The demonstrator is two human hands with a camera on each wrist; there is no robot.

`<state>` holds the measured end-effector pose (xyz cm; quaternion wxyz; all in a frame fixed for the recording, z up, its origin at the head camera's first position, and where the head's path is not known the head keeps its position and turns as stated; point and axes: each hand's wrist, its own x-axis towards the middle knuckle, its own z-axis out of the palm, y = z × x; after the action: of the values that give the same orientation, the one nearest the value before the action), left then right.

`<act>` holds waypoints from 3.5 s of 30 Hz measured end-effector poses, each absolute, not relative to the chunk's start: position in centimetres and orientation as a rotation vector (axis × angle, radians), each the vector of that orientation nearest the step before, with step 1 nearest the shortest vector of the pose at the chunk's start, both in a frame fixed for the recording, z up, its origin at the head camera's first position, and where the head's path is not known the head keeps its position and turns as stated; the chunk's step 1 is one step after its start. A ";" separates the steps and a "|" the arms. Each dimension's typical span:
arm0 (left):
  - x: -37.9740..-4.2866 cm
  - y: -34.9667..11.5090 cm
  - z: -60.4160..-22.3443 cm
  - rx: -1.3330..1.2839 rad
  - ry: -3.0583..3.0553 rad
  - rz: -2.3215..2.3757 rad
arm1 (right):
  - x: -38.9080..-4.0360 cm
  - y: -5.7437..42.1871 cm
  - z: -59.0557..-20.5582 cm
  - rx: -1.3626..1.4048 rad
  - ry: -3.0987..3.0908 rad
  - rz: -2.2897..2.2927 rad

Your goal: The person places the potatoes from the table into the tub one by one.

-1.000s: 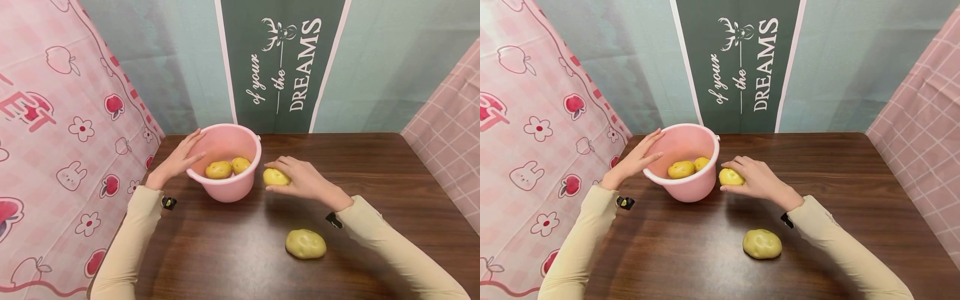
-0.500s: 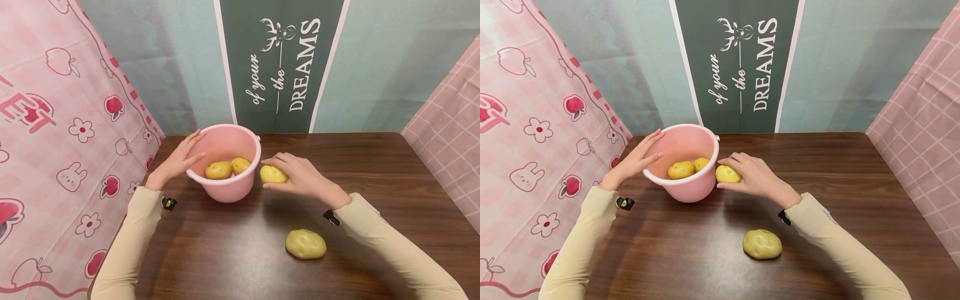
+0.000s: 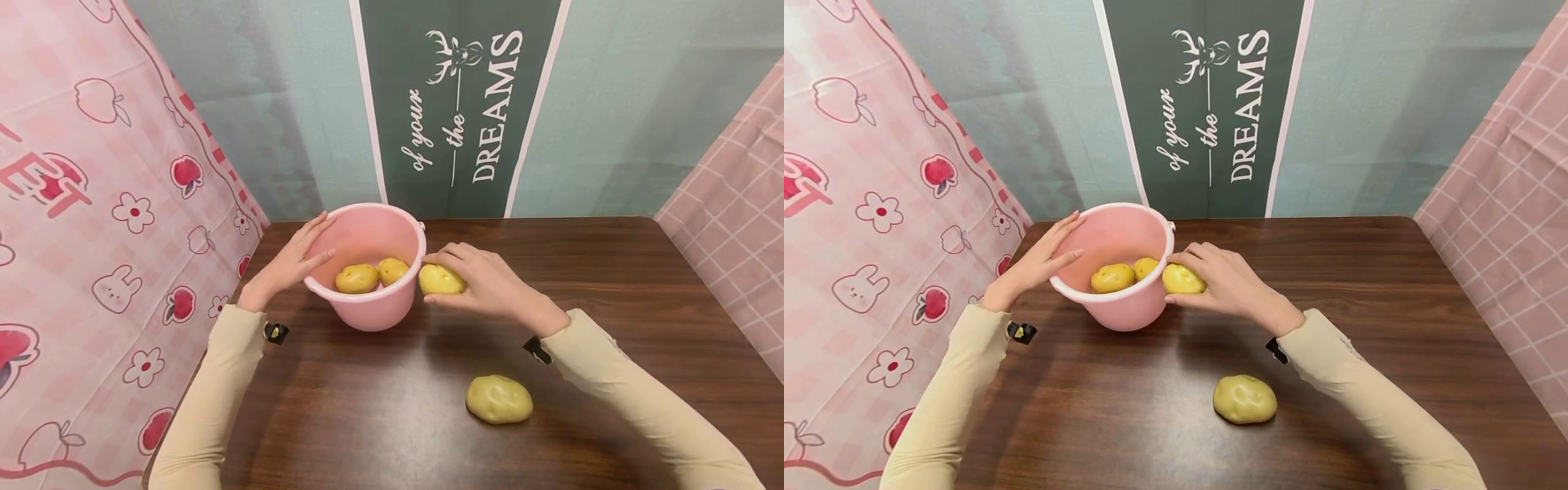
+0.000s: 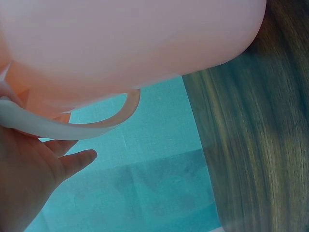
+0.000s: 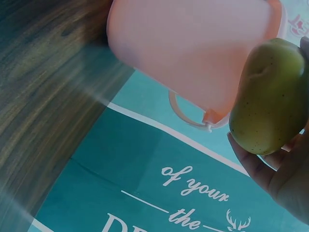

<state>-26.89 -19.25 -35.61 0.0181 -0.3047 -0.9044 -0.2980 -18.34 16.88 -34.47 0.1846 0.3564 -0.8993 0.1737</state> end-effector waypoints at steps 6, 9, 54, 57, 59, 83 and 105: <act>-26.8 -19.2 -35.5 -0.944 -2.810 -0.921 | -18.5 16.6 -34.2 1.012 -2.515 0.501; -26.8 -19.2 -35.6 -0.940 -2.814 -0.923 | -18.6 16.5 -34.2 1.008 -2.517 0.505; -26.9 -19.3 -35.8 -0.946 -2.806 -0.917 | -20.3 13.8 -31.7 1.063 -2.393 0.557; -26.9 -19.2 -35.8 -0.963 -2.789 -0.912 | -20.4 13.6 -31.6 1.072 -2.389 0.553; -26.9 -19.2 -35.7 -0.970 -2.779 -0.912 | -20.4 13.5 -31.5 1.082 -2.381 0.544; -26.7 -19.2 -35.8 -0.950 -2.796 -0.920 | -20.8 12.5 -31.5 1.153 -2.353 0.518; -26.8 -19.2 -35.5 -0.939 -2.805 -0.919 | -21.2 11.7 -31.5 1.172 -2.356 0.508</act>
<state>-26.82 -19.18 -35.53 0.0222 -0.3031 -0.9053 -0.2966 -21.21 11.70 -31.47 0.2286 0.4258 -0.8558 0.1844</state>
